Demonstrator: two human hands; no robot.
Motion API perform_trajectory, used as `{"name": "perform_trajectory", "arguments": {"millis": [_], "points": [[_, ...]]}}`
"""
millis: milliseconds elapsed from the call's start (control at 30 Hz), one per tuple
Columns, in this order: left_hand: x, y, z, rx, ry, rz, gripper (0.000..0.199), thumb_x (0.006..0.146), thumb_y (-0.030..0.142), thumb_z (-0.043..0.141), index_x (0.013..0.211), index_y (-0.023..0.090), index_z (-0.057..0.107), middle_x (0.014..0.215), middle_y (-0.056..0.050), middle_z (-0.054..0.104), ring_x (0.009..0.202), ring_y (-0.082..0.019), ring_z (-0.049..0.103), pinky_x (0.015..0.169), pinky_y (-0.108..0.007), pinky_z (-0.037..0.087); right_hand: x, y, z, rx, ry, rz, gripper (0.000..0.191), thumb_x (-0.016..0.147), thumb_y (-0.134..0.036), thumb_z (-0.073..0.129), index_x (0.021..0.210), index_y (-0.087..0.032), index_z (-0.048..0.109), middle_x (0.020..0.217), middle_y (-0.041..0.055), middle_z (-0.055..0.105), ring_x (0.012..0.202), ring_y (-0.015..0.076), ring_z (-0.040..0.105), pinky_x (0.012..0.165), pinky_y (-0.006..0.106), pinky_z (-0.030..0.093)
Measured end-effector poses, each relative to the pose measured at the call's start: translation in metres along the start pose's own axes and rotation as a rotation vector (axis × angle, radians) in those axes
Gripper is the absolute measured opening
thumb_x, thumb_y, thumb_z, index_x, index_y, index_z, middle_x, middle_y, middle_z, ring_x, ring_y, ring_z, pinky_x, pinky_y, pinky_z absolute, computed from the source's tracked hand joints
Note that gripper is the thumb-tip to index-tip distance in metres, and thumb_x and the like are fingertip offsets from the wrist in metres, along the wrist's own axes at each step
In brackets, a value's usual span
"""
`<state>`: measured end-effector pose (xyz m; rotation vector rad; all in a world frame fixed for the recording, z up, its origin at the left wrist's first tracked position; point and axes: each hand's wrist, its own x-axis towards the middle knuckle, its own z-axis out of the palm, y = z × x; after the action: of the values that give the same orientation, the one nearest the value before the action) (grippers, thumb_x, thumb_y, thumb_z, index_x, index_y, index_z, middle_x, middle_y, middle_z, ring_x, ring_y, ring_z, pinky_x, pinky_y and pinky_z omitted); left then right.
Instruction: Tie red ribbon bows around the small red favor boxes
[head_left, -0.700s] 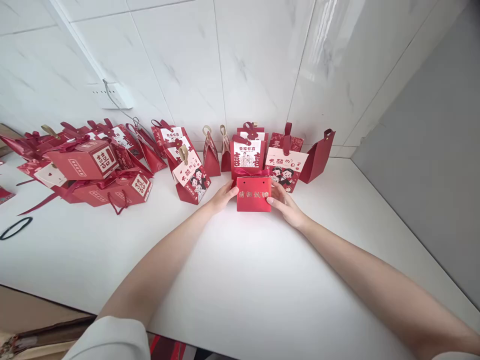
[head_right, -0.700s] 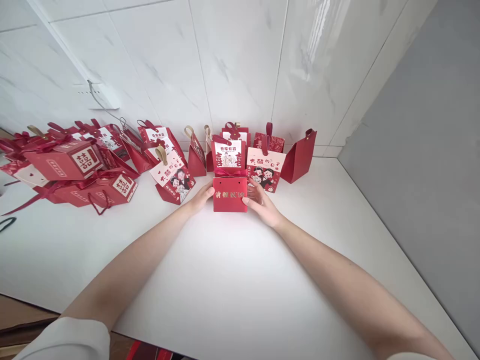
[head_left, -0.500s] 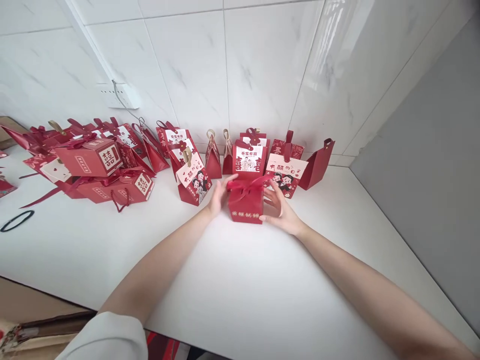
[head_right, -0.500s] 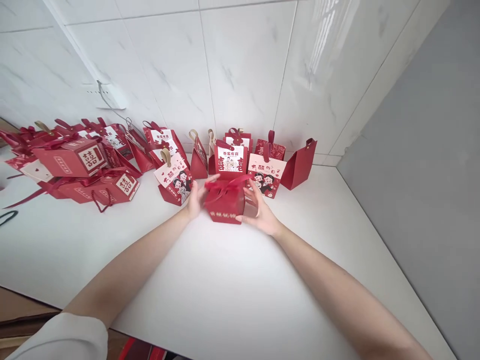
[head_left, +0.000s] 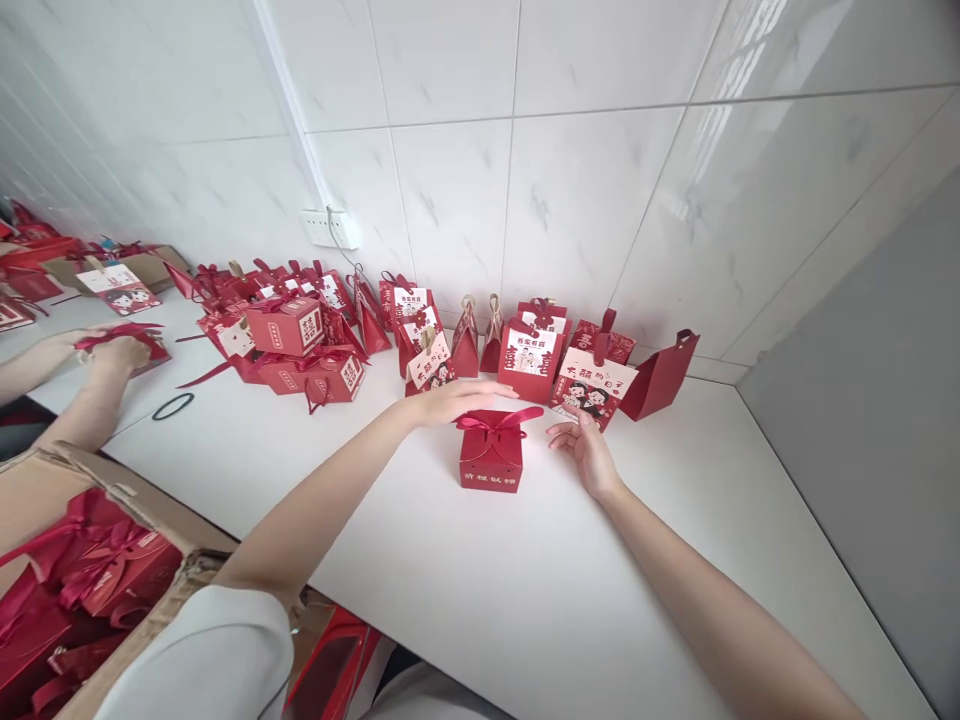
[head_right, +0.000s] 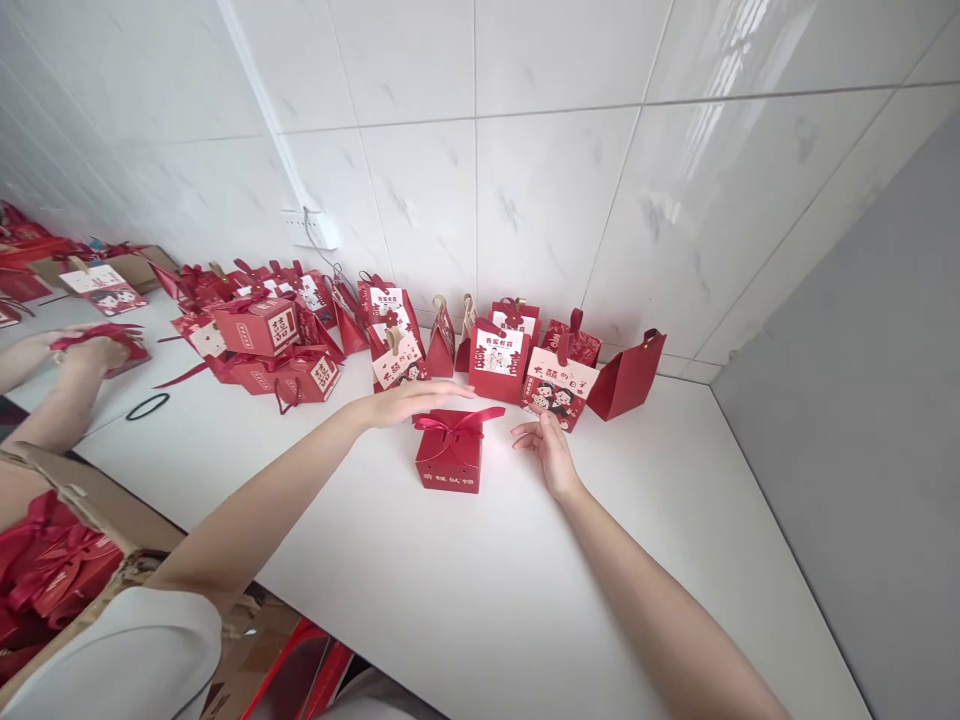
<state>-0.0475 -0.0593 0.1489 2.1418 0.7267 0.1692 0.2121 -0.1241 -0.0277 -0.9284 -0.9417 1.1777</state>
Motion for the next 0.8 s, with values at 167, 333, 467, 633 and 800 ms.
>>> {"name": "perform_trajectory", "arguments": {"millis": [167, 333, 467, 633, 800], "points": [[-0.015, 0.027, -0.015, 0.197, 0.023, -0.364, 0.078, 0.085, 0.076, 0.028, 0.149, 0.033, 0.032, 0.149, -0.006, 0.046, 0.120, -0.031, 0.059, 0.096, -0.039, 0.046, -0.002, 0.001, 0.001, -0.007, -0.002, -0.005, 0.050, 0.095, -0.063, 0.042, 0.125, -0.024, 0.049, 0.088, 0.0035, 0.068, 0.071, 0.0180, 0.061, 0.079, 0.034, 0.047], [-0.031, 0.057, -0.017, 0.430, 0.066, -0.285, 0.085, 0.081, 0.079, 0.031, 0.149, 0.028, 0.033, 0.152, -0.008, 0.041, 0.137, -0.032, 0.042, 0.108, -0.042, 0.034, -0.002, 0.002, 0.000, -0.019, -0.018, 0.001, 0.049, 0.095, -0.063, 0.044, 0.122, -0.023, 0.051, 0.087, 0.0041, 0.067, 0.071, 0.0188, 0.061, 0.077, 0.034, 0.047], [-0.037, 0.069, 0.036, 0.564, -0.011, -0.283, 0.110, 0.068, 0.086, 0.043, 0.152, 0.016, 0.027, 0.145, -0.021, 0.046, 0.135, -0.039, 0.040, 0.113, -0.054, 0.023, -0.004, 0.002, -0.002, -0.027, -0.035, 0.006, 0.046, 0.095, -0.060, 0.046, 0.122, -0.024, 0.051, 0.088, 0.0036, 0.067, 0.072, 0.0186, 0.061, 0.078, 0.034, 0.047], [-0.031, 0.053, 0.096, 0.760, 0.181, -0.370, 0.123, 0.060, 0.075, 0.064, 0.151, 0.004, 0.022, 0.121, -0.030, 0.055, 0.115, -0.044, 0.052, 0.108, -0.069, 0.014, -0.008, 0.001, -0.006, -0.040, -0.056, 0.028, 0.043, 0.094, -0.058, 0.050, 0.121, -0.025, 0.053, 0.087, 0.0035, 0.067, 0.071, 0.0187, 0.061, 0.076, 0.033, 0.047], [-0.055, 0.044, 0.086, 0.637, 0.204, -0.328, 0.115, 0.060, 0.056, 0.072, 0.150, 0.005, 0.023, 0.118, -0.026, 0.057, 0.111, -0.040, 0.055, 0.111, -0.063, 0.018, -0.013, 0.002, -0.014, -0.040, -0.032, 0.074, 0.045, 0.089, -0.058, 0.059, 0.118, -0.025, 0.055, 0.086, 0.0042, 0.069, 0.070, 0.0189, 0.061, 0.074, 0.033, 0.047]]}}
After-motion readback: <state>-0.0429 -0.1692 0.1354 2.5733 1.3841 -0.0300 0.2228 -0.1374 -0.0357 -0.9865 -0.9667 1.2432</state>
